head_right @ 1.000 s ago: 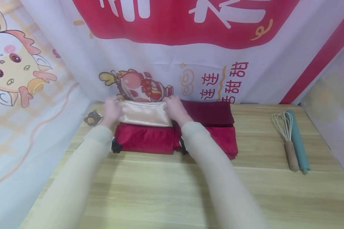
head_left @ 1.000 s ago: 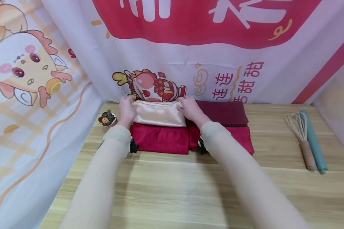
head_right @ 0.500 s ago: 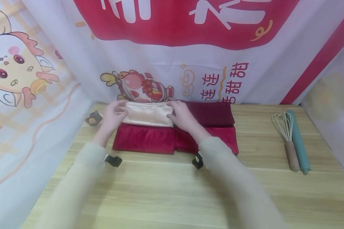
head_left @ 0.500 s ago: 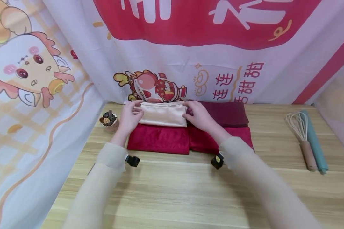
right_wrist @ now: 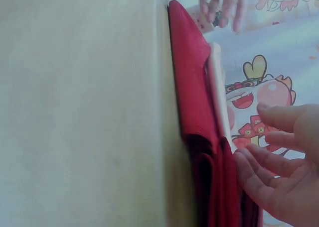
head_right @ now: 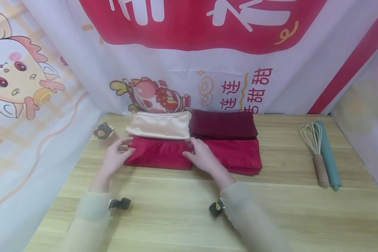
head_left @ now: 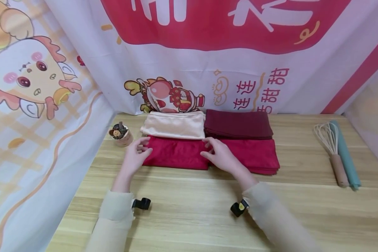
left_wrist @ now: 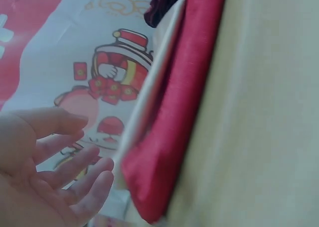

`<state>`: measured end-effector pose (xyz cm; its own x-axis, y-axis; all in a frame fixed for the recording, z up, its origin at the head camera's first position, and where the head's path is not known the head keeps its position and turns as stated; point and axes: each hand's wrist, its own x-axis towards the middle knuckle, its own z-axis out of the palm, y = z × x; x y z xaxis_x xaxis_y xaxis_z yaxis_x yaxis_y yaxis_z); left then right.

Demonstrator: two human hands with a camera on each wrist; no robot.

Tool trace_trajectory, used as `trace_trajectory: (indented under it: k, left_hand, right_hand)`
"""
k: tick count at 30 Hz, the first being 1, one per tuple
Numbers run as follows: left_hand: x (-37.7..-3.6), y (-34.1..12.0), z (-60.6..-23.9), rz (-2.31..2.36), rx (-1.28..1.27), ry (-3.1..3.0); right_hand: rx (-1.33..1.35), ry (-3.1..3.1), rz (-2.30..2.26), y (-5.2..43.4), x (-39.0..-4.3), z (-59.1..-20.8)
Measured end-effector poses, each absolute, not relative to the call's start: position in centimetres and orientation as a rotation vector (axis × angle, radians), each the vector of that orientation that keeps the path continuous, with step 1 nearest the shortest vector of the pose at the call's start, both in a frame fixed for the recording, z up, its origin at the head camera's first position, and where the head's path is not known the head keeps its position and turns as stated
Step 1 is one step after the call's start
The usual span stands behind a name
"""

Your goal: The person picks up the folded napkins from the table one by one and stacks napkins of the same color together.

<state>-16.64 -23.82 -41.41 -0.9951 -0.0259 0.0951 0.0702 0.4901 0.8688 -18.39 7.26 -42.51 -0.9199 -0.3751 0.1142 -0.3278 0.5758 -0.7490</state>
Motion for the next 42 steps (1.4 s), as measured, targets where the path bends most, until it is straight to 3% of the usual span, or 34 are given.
trace_trajectory:
  k: [13, 21, 42]
  left_hand:
    - [-15.1, -25.0, -44.2, -1.468, 0.086, -2.589]
    - [-15.4, -25.7, -45.2, -1.406, 0.201, -2.662]
    - [-15.7, -26.7, -45.3, -1.368, 0.139, -2.821]
  right_hand:
    - [-0.563, 2.903, -1.115, 6.3, -15.0, -44.7]
    - [-0.467, 2.984, -0.949, 5.1, -14.9, -45.2]
    - [-0.478, 3.001, -0.823, 4.2, -15.3, -44.5]
